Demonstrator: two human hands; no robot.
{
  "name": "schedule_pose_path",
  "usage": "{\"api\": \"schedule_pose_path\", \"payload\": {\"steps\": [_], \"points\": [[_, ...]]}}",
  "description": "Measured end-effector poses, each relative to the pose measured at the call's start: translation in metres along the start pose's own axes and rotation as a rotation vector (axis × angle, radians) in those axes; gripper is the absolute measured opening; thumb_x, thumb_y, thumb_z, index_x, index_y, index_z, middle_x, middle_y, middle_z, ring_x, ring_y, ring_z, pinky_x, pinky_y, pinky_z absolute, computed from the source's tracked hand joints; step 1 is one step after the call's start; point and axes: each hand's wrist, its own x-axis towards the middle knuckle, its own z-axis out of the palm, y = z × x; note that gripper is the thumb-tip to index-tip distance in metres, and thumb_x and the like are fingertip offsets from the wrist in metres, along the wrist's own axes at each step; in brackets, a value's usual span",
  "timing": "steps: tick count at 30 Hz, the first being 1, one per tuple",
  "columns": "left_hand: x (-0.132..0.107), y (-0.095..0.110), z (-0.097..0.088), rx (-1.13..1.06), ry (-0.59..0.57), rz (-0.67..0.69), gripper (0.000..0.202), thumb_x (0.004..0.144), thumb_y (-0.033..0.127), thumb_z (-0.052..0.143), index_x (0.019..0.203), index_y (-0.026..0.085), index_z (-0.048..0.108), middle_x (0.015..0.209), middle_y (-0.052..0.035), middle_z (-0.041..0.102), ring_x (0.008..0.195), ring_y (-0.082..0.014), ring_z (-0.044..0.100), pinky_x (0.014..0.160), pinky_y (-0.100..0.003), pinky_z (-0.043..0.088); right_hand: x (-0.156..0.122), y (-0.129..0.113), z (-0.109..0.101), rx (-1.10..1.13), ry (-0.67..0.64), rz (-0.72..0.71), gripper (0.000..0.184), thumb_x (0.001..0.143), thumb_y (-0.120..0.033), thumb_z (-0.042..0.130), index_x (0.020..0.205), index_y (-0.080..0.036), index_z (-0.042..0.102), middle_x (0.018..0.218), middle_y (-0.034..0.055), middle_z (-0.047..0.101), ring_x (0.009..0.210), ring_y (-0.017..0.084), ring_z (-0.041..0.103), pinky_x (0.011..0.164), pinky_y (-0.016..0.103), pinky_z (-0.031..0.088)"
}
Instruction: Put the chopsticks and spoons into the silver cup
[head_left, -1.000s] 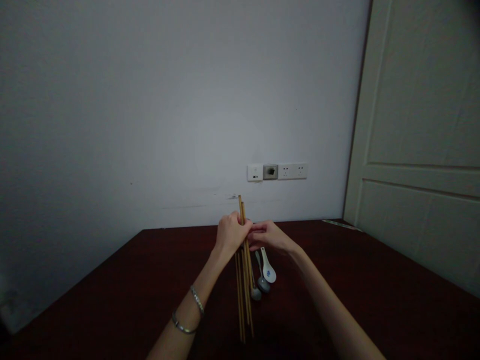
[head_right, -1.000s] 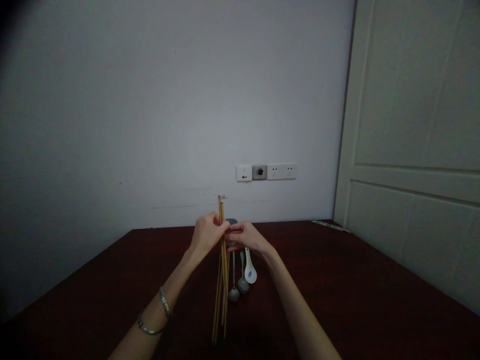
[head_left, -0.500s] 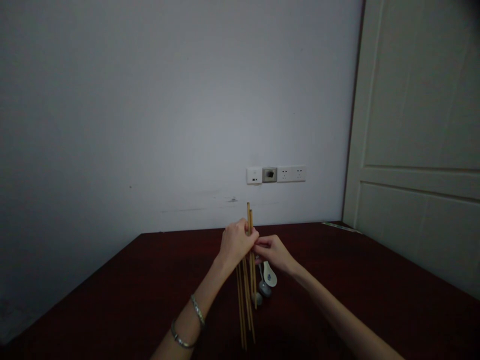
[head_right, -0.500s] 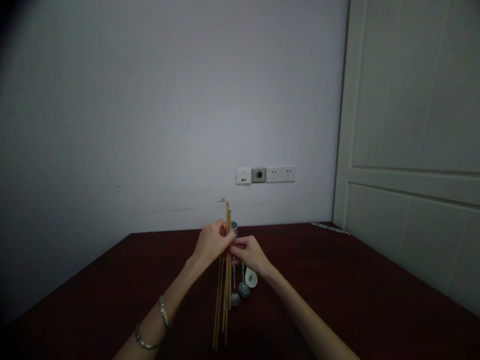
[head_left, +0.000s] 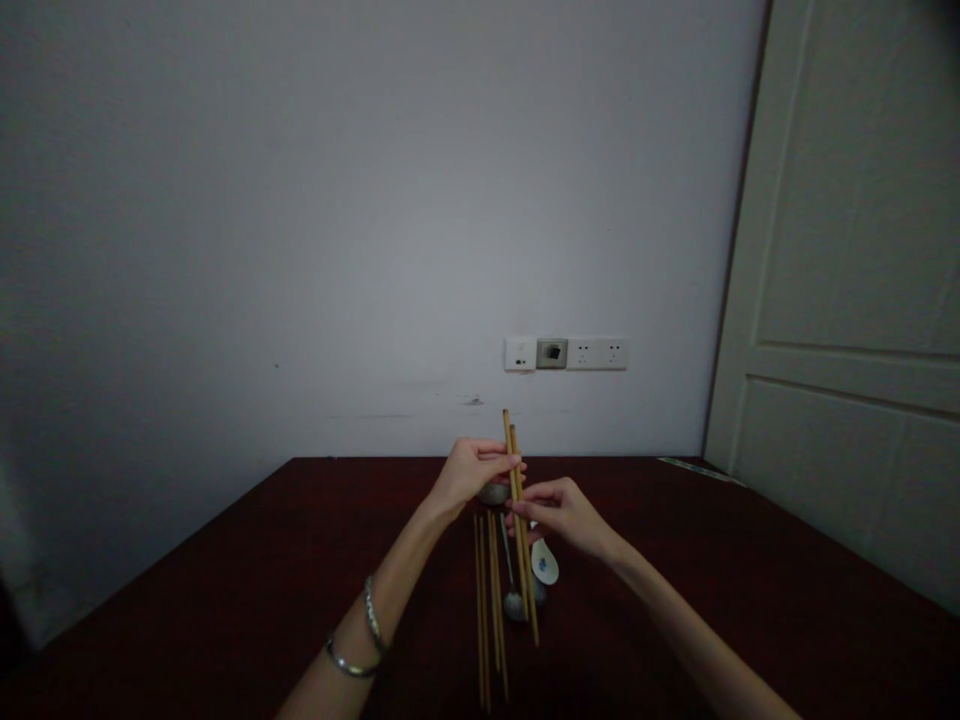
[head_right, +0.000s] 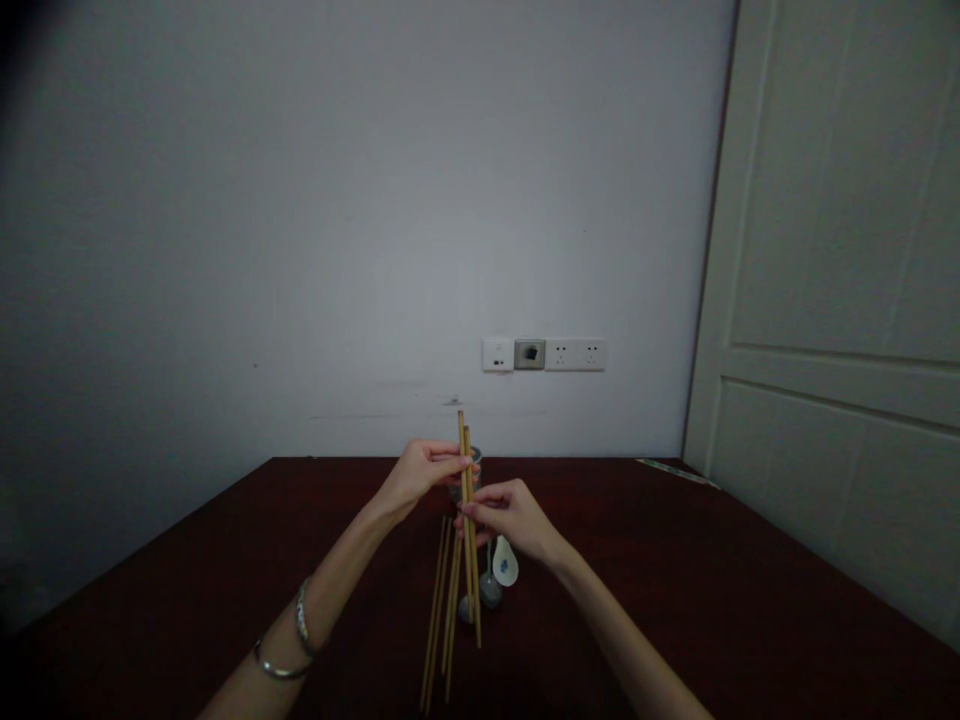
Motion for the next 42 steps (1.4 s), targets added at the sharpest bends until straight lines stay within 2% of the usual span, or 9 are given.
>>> {"api": "schedule_pose_path", "payload": {"steps": [8,20,35,42], "points": [[-0.005,0.007,0.001,-0.002,0.013,-0.015,0.029,0.062,0.028,0.068,0.080,0.005,0.065,0.077,-0.0116,0.066,0.068,-0.0155,0.062,0.063,-0.025,0.049,-0.001,-0.002,-0.001,-0.012,-0.020,-0.018,0.034,0.068,-0.041,0.061,0.079,-0.010,0.068,0.074,0.0083,0.067,0.067,0.017,0.063,0.058,0.029,0.053],[-0.001,0.002,-0.002,0.030,-0.012,0.023,0.029,0.064,0.030,0.066,0.083,0.007,0.066,0.081,-0.0110,0.067,0.072,-0.0160,0.062,0.068,-0.027,0.049,-0.001,-0.003,-0.003,-0.046,0.004,-0.044,0.036,0.068,-0.043,0.060,0.083,-0.012,0.069,0.077,0.0074,0.067,0.069,0.016,0.061,0.062,0.030,0.054],[-0.002,0.000,-0.001,0.057,-0.046,0.051,0.033,0.065,0.034,0.065,0.085,0.008,0.066,0.082,-0.0112,0.066,0.073,-0.0172,0.061,0.067,-0.027,0.048,0.001,-0.004,-0.006,-0.064,0.044,-0.093,0.041,0.067,-0.046,0.059,0.091,-0.014,0.068,0.080,0.0077,0.067,0.075,0.018,0.061,0.062,0.031,0.053],[-0.002,0.001,-0.001,0.063,-0.002,0.063,0.037,0.063,0.035,0.067,0.087,0.007,0.066,0.082,-0.0105,0.066,0.072,-0.0174,0.060,0.067,-0.028,0.048,0.002,-0.003,-0.010,-0.071,0.035,-0.115,0.039,0.070,-0.043,0.058,0.094,-0.015,0.067,0.080,0.0066,0.067,0.072,0.018,0.060,0.064,0.033,0.053]]}}
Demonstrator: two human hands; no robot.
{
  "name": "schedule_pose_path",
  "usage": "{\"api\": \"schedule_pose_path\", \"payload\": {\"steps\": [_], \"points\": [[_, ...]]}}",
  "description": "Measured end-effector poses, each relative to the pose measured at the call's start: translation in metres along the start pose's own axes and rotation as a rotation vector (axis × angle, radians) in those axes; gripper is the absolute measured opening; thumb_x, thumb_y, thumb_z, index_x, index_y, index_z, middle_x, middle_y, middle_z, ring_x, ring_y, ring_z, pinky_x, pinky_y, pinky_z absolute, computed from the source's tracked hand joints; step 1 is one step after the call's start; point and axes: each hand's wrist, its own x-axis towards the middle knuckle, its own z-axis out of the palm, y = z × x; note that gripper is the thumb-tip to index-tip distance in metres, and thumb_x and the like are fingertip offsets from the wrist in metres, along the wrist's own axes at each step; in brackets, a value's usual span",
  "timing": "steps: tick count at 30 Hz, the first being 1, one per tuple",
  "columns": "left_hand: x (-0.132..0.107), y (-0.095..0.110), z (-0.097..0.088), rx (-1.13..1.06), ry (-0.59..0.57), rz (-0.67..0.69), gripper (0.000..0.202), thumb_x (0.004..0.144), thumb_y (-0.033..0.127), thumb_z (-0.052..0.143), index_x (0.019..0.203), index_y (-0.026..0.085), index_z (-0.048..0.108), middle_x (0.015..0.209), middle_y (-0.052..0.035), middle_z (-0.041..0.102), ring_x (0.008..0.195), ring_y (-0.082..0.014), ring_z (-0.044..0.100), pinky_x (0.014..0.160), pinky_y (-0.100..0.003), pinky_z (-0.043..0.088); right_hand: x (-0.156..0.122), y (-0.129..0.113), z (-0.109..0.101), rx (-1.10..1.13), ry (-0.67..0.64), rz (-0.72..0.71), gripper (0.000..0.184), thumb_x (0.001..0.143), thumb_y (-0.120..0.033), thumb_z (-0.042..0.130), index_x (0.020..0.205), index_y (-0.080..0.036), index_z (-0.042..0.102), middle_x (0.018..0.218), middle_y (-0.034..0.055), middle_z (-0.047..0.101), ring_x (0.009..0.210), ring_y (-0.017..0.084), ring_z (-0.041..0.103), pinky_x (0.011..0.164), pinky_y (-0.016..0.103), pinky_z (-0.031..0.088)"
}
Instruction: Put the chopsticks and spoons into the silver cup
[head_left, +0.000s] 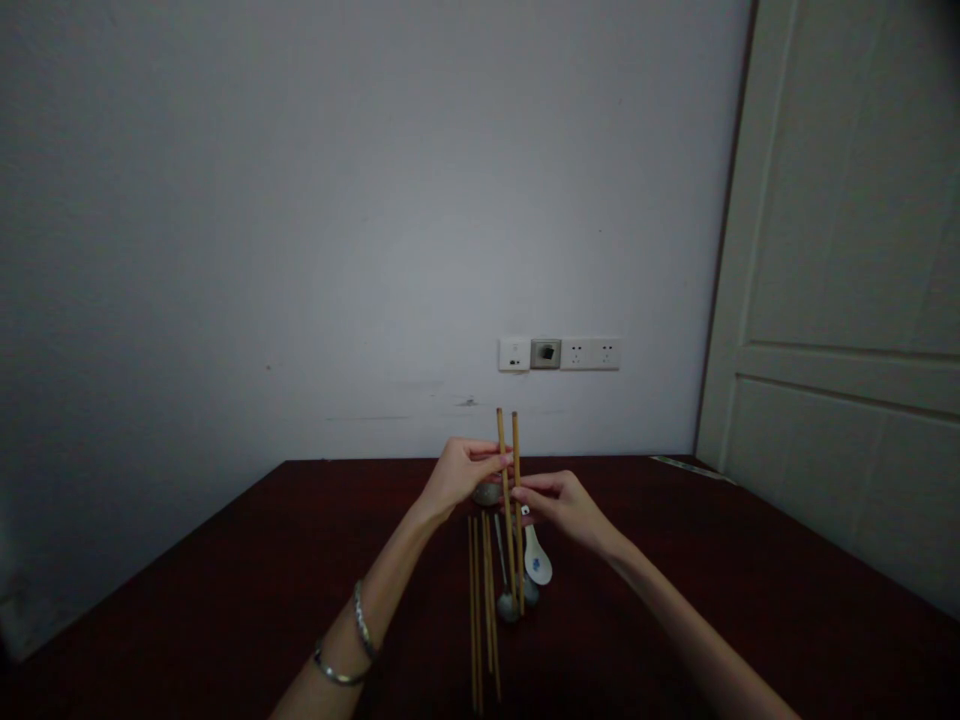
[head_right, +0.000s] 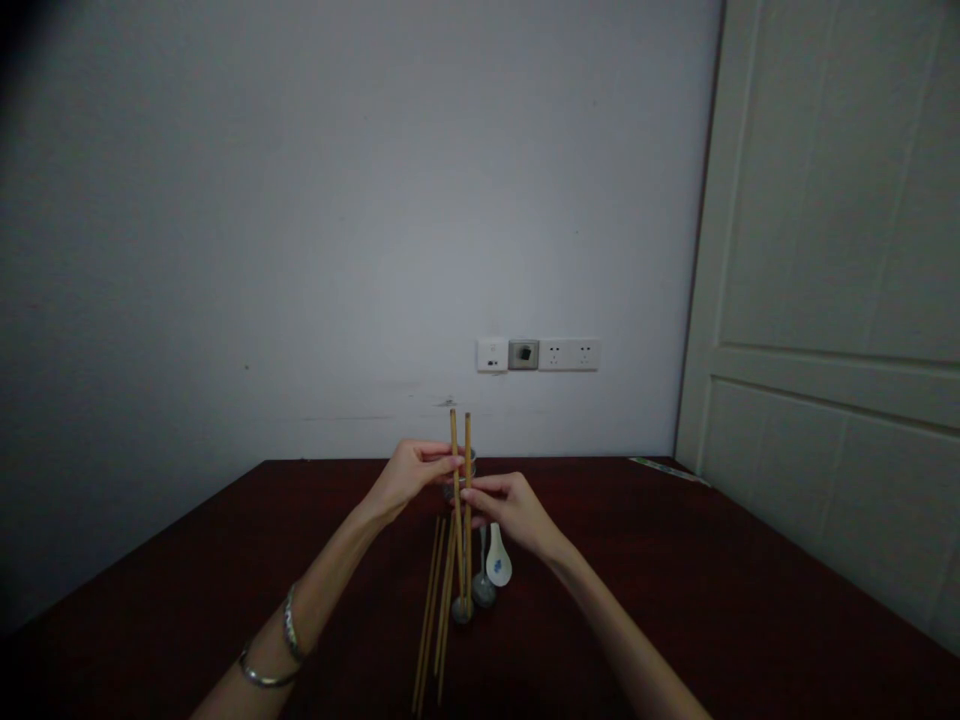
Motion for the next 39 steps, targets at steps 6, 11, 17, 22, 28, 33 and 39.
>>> {"api": "schedule_pose_path", "payload": {"steps": [6,11,17,22,28,33,39], "points": [[0.001,-0.001,0.000,0.036,0.012,0.044,0.036,0.062,0.035,0.066,0.086,0.008,0.067,0.082,-0.0092,0.065,0.071,-0.0157,0.057,0.066,-0.028,0.047,0.001,0.001,-0.001,-0.013,-0.001,-0.020,0.037,0.071,-0.042,0.057,0.096,-0.016,0.066,0.080,0.0055,0.066,0.072,0.016,0.059,0.065,0.032,0.052],[-0.002,0.002,0.004,0.076,-0.004,0.066,0.029,0.063,0.034,0.065,0.074,0.008,0.066,0.068,-0.0055,0.062,0.061,-0.0118,0.052,0.057,-0.022,0.043,0.002,0.004,0.000,-0.012,-0.017,-0.006,0.037,0.071,-0.042,0.058,0.095,-0.016,0.066,0.080,0.0052,0.066,0.072,0.017,0.059,0.065,0.032,0.052],[-0.002,0.002,0.007,0.100,0.004,0.079,0.027,0.064,0.035,0.064,0.068,0.008,0.064,0.060,-0.0022,0.057,0.053,-0.0091,0.047,0.050,-0.020,0.038,0.001,0.004,-0.001,-0.031,-0.003,-0.008,0.037,0.071,-0.042,0.057,0.095,-0.015,0.066,0.079,0.0056,0.066,0.071,0.016,0.060,0.063,0.031,0.053],[0.001,-0.003,0.007,0.135,-0.002,0.091,0.027,0.064,0.036,0.064,0.066,0.009,0.063,0.057,-0.0011,0.055,0.052,-0.0090,0.047,0.048,-0.019,0.037,0.001,0.003,0.000,-0.050,0.004,-0.021,0.037,0.072,-0.043,0.056,0.094,-0.015,0.067,0.077,0.0049,0.066,0.070,0.017,0.060,0.063,0.032,0.053],[0.001,-0.006,0.008,0.151,0.007,0.077,0.029,0.064,0.039,0.064,0.068,0.010,0.063,0.055,-0.0004,0.054,0.050,-0.0101,0.050,0.048,-0.020,0.040,0.001,0.003,0.003,-0.044,0.014,-0.014,0.039,0.071,-0.045,0.056,0.092,-0.014,0.067,0.077,0.0048,0.066,0.073,0.018,0.059,0.063,0.032,0.053],[0.002,-0.008,0.007,0.168,-0.011,0.083,0.027,0.066,0.038,0.062,0.068,0.011,0.063,0.054,-0.0001,0.054,0.050,-0.0102,0.050,0.048,-0.020,0.041,0.002,0.006,0.003,-0.045,0.014,-0.017,0.039,0.071,-0.044,0.056,0.093,-0.014,0.067,0.078,0.0050,0.066,0.072,0.017,0.059,0.063,0.031,0.053],[0.003,-0.010,0.006,0.168,0.002,0.078,0.028,0.064,0.039,0.063,0.065,0.010,0.062,0.056,-0.0008,0.055,0.052,-0.0108,0.051,0.050,-0.021,0.042,0.003,0.009,0.002,-0.082,0.043,0.001,0.038,0.070,-0.045,0.057,0.089,-0.014,0.068,0.075,0.0043,0.066,0.067,0.016,0.058,0.060,0.030,0.052]]}}
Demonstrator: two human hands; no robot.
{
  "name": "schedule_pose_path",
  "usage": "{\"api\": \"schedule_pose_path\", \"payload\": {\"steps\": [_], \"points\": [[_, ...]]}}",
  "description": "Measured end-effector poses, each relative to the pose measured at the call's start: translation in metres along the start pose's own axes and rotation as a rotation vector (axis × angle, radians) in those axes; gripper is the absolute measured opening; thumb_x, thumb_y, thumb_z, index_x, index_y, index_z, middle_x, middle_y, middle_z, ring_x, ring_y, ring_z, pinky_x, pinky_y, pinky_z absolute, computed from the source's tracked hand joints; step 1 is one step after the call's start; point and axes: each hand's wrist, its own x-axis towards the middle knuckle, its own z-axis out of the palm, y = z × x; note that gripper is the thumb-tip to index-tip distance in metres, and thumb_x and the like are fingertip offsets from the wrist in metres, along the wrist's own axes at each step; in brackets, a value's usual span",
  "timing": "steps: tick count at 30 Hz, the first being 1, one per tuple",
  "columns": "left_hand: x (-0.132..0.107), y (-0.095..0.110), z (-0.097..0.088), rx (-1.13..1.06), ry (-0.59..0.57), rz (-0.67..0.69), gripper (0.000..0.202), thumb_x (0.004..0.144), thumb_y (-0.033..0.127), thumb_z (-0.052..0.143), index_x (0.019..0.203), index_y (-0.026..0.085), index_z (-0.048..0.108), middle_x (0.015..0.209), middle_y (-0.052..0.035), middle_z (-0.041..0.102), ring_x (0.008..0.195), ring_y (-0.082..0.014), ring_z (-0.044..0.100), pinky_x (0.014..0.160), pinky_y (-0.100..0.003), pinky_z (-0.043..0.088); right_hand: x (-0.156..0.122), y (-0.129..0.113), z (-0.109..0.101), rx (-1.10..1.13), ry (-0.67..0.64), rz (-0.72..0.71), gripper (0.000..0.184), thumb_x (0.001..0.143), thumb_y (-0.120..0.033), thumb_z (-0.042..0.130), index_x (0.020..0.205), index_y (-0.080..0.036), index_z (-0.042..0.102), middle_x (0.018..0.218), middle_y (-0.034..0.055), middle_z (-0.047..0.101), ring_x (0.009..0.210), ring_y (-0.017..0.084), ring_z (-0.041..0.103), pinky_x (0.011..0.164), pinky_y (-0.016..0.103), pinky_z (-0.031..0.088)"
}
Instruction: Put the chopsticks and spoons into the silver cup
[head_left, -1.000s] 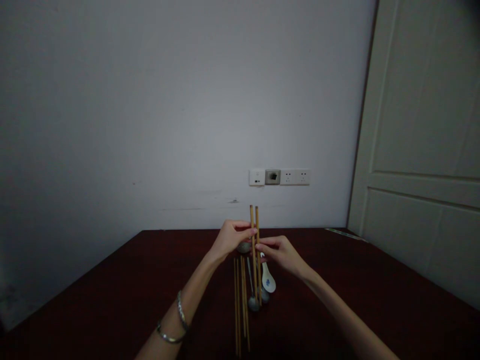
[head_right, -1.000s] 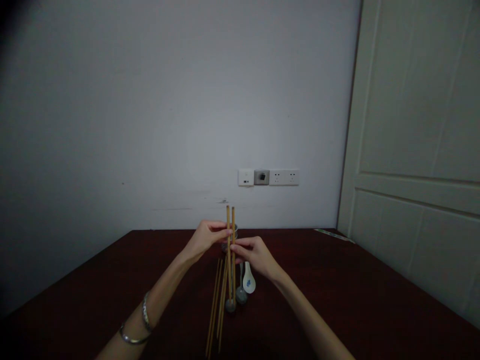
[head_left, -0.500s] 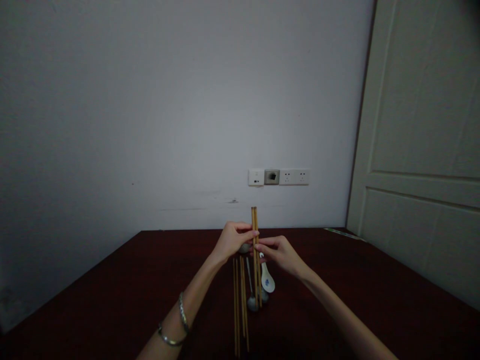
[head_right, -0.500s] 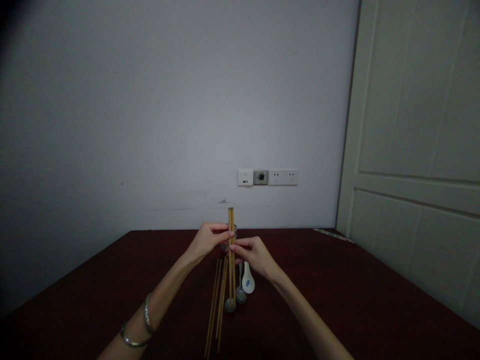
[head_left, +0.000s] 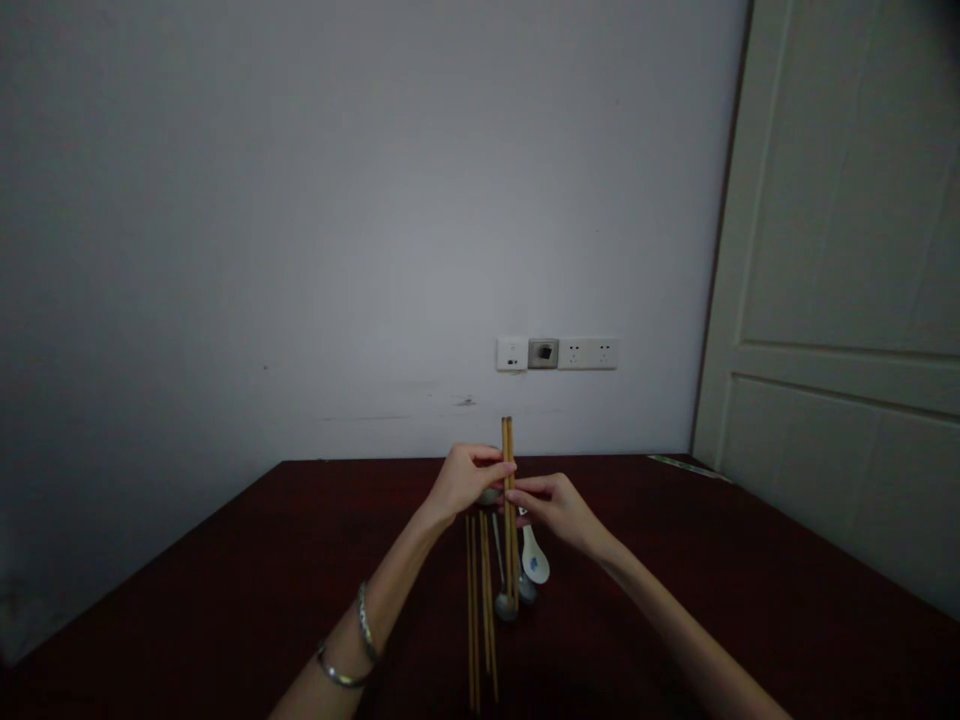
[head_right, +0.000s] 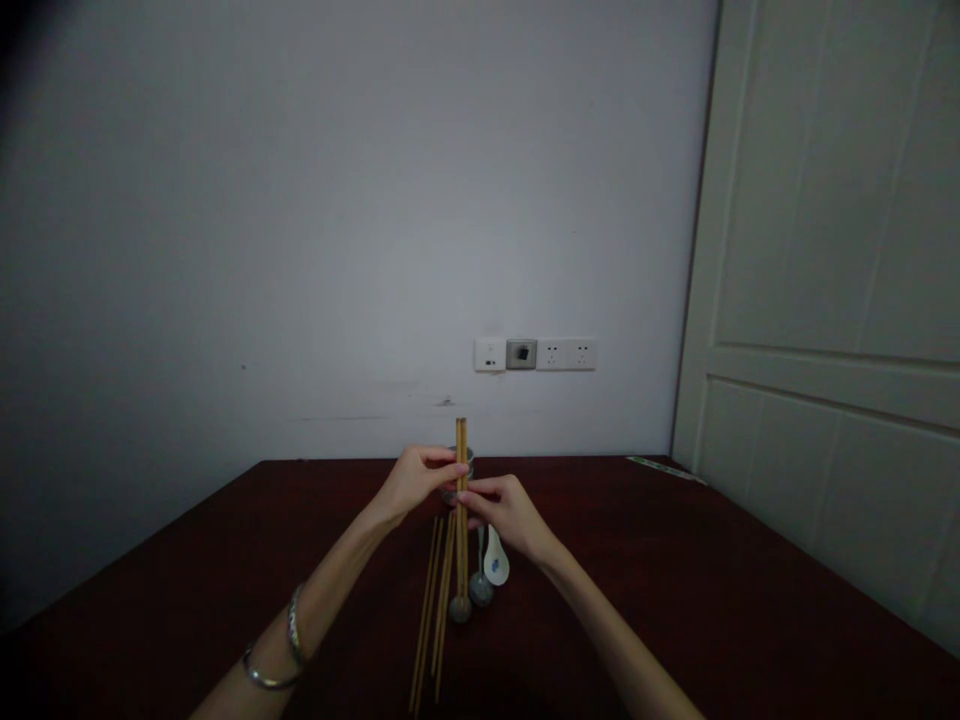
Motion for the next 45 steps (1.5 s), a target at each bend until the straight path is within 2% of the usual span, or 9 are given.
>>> {"api": "schedule_pose_path", "payload": {"steps": [6,10,13,16,21,24,28,33,45], "points": [[0.000,-0.001,-0.003,-0.017,-0.029,-0.006,0.028,0.066,0.039,0.062,0.065,0.011,0.063,0.055,-0.0010,0.056,0.053,-0.0111,0.052,0.053,-0.022,0.043,-0.002,-0.003,0.002,0.029,-0.005,0.023,0.038,0.069,-0.044,0.058,0.091,-0.014,0.068,0.078,0.0049,0.067,0.070,0.017,0.059,0.062,0.030,0.052],[0.000,-0.002,-0.009,-0.015,-0.057,0.007,0.029,0.067,0.038,0.061,0.070,0.010,0.065,0.062,-0.0036,0.060,0.056,-0.0113,0.052,0.056,-0.023,0.042,-0.001,-0.009,-0.011,0.067,-0.038,0.028,0.042,0.066,-0.041,0.062,0.099,-0.015,0.064,0.086,0.0066,0.066,0.077,0.019,0.060,0.065,0.032,0.053],[0.000,-0.002,-0.013,-0.020,-0.076,0.000,0.031,0.067,0.038,0.061,0.076,0.009,0.067,0.067,-0.0053,0.062,0.059,-0.0117,0.053,0.058,-0.023,0.043,0.003,-0.021,-0.025,0.069,0.125,0.024,0.043,0.065,-0.040,0.063,0.100,-0.014,0.063,0.085,0.0088,0.067,0.078,0.020,0.061,0.065,0.034,0.053],[0.000,0.001,-0.014,-0.018,-0.085,0.004,0.029,0.067,0.037,0.061,0.075,0.010,0.067,0.068,-0.0050,0.062,0.059,-0.0112,0.052,0.059,-0.024,0.043,0.010,-0.039,-0.034,0.005,0.275,-0.056,0.041,0.065,-0.040,0.063,0.096,-0.013,0.064,0.086,0.0094,0.067,0.079,0.021,0.061,0.065,0.035,0.053],[-0.002,0.003,-0.012,-0.009,-0.114,-0.007,0.026,0.066,0.035,0.062,0.072,0.009,0.066,0.064,-0.0049,0.061,0.055,-0.0099,0.050,0.054,-0.022,0.040,0.021,-0.058,-0.029,-0.060,0.297,-0.238,0.037,0.066,-0.036,0.063,0.098,-0.016,0.064,0.100,0.0093,0.063,0.086,0.021,0.060,0.071,0.035,0.053],[-0.002,0.002,-0.010,0.014,-0.130,-0.021,0.026,0.066,0.034,0.062,0.071,0.009,0.065,0.062,-0.0046,0.059,0.053,-0.0094,0.050,0.053,-0.022,0.039,0.024,-0.057,-0.025,-0.106,0.269,-0.280,0.035,0.067,-0.031,0.062,0.099,-0.016,0.063,0.099,0.0091,0.064,0.083,0.020,0.061,0.071,0.035,0.052],[-0.002,0.000,-0.007,0.039,-0.140,-0.041,0.024,0.066,0.034,0.062,0.066,0.009,0.063,0.057,-0.0018,0.055,0.051,-0.0084,0.048,0.052,-0.022,0.039,0.026,-0.051,-0.022,-0.185,0.288,-0.297,0.034,0.067,-0.028,0.063,0.098,-0.016,0.063,0.085,0.0080,0.067,0.076,0.019,0.062,0.069,0.034,0.052],[-0.001,-0.001,-0.005,0.036,-0.149,-0.038,0.025,0.066,0.034,0.061,0.065,0.009,0.062,0.056,-0.0007,0.053,0.051,-0.0078,0.048,0.051,-0.022,0.038,0.027,-0.047,-0.020,-0.126,0.291,-0.301,0.030,0.066,-0.030,0.063,0.092,-0.015,0.064,0.076,0.0057,0.067,0.070,0.017,0.062,0.064,0.032,0.051],[-0.002,-0.002,-0.008,0.040,-0.164,-0.012,0.028,0.066,0.036,0.062,0.065,0.008,0.060,0.056,-0.0009,0.051,0.051,-0.0081,0.047,0.051,-0.021,0.038,0.027,-0.044,-0.017,-0.100,0.344,-0.292,0.029,0.063,-0.033,0.066,0.085,-0.015,0.067,0.080,0.0073,0.069,0.073,0.020,0.064,0.066,0.031,0.052]]}}
